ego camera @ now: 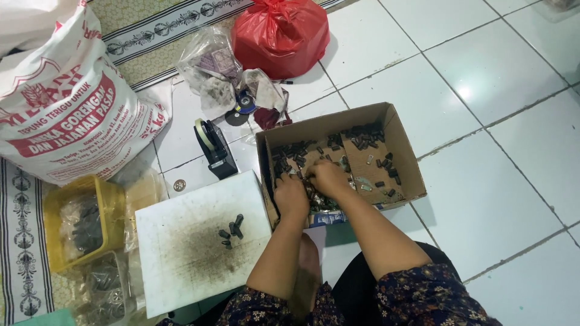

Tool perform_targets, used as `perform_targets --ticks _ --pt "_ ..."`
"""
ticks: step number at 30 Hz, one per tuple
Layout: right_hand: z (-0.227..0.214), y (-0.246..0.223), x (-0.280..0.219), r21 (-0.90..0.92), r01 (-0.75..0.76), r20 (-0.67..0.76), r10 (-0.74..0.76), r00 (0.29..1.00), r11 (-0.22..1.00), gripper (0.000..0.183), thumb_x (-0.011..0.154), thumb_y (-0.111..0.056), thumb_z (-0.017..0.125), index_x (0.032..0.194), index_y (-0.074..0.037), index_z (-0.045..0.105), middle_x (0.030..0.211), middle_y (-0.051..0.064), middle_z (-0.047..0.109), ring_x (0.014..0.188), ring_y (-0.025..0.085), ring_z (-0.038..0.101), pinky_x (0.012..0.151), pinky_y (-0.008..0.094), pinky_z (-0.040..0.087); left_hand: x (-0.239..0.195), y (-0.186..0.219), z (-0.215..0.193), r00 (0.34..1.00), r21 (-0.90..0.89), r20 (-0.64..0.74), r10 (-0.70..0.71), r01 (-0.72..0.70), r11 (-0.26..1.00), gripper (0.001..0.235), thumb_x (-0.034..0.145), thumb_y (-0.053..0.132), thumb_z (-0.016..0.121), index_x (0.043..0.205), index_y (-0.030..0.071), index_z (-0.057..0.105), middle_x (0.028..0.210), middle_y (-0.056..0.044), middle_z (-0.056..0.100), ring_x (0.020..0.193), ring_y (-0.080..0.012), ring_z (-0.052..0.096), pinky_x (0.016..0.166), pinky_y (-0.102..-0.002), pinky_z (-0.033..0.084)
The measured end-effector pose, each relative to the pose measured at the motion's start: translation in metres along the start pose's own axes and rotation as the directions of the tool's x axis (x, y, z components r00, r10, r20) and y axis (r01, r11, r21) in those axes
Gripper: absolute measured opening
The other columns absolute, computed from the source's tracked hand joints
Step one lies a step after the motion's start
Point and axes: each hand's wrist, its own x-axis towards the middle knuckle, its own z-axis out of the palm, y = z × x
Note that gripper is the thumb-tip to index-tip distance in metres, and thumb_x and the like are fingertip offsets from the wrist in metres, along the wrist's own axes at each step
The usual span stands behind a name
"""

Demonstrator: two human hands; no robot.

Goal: The person sits on the floor and assembles small dark plastic components with metal screws. They pick up parts from a cardboard box, screw them together by hand, and place the finished assemblies onto a white board.

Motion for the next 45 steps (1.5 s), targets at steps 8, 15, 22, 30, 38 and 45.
perform_targets --ticks 8,15,22,30,38,45 --pt "0.028 0.008 0.005 -0.138 0.070 -0.011 -0.072 0.997 0.988 0.025 0.088 -0.013 0.071 0.112 -0.008 0.077 0.108 0.014 0.071 0.111 0.030 0.065 0.093 0.039 0.057 -0.015 0.001 -0.037 0.997 -0.042 -0.061 0.044 -0.047 0.998 0.013 0.091 0.012 0.069 0.102 0.006 0.067 0.094 -0.011 0.063 0.092 -0.0230 0.064 0.067 -0.028 0.055" --pt "0.002 -0.005 -0.006 0.169 -0.040 -0.029 0.046 0.999 0.985 0.032 0.084 -0.015 0.077 0.115 -0.007 0.076 0.111 0.016 0.073 0.114 0.035 0.067 0.095 0.044 0.057 -0.005 -0.005 -0.009 0.988 -0.298 -0.113 0.106 -0.136 0.945 0.009 0.092 0.008 0.065 0.098 0.004 0.070 0.089 -0.013 0.066 0.093 -0.0269 0.066 0.072 -0.035 0.058" --pt "-0.004 0.011 -0.019 0.581 -0.147 -0.101 0.250 0.963 0.800 0.035 0.080 -0.003 0.079 0.116 0.000 0.075 0.120 0.025 0.072 0.125 0.043 0.061 0.104 0.050 0.050 -0.024 -0.007 -0.046 0.963 -0.434 -0.245 0.115 -0.215 0.875 0.009 0.092 0.009 0.068 0.097 0.004 0.073 0.085 -0.011 0.070 0.091 -0.0256 0.069 0.074 -0.035 0.061" --pt "-0.034 -0.011 -0.064 0.887 -0.043 -0.092 0.266 0.960 0.460 0.029 0.080 -0.004 0.087 0.107 0.001 0.079 0.095 0.025 0.076 0.084 0.033 0.074 0.072 0.043 0.061 -0.069 -0.013 -0.119 0.901 -0.620 -0.432 0.047 -0.334 0.710 0.010 0.091 0.006 0.073 0.096 -0.002 0.073 0.087 -0.019 0.070 0.090 -0.0341 0.071 0.078 -0.040 0.061" --pt "0.001 -0.023 -0.074 0.950 0.033 -0.098 0.196 0.976 0.312 0.006 0.091 -0.010 0.073 0.095 -0.007 0.075 0.075 0.010 0.068 0.062 0.022 0.064 0.054 0.034 0.058 -0.101 -0.031 -0.104 0.979 -0.976 -0.103 -0.175 -0.066 0.207 0.014 0.092 0.010 0.074 0.103 0.002 0.078 0.093 -0.018 0.074 0.090 -0.0304 0.073 0.073 -0.036 0.062" --pt "-0.008 -0.003 -0.089 0.972 0.139 -0.070 0.333 0.940 -0.189 0.017 0.095 -0.004 0.067 0.111 0.001 0.062 0.110 0.018 0.065 0.101 0.032 0.065 0.087 0.041 0.061 -0.214 -0.071 -0.178 0.874 -0.734 0.474 -0.101 0.329 -0.594 0.027 0.089 -0.005 0.073 0.116 -0.006 0.077 0.115 -0.020 0.078 0.107 -0.0291 0.073 0.090 -0.029 0.062"
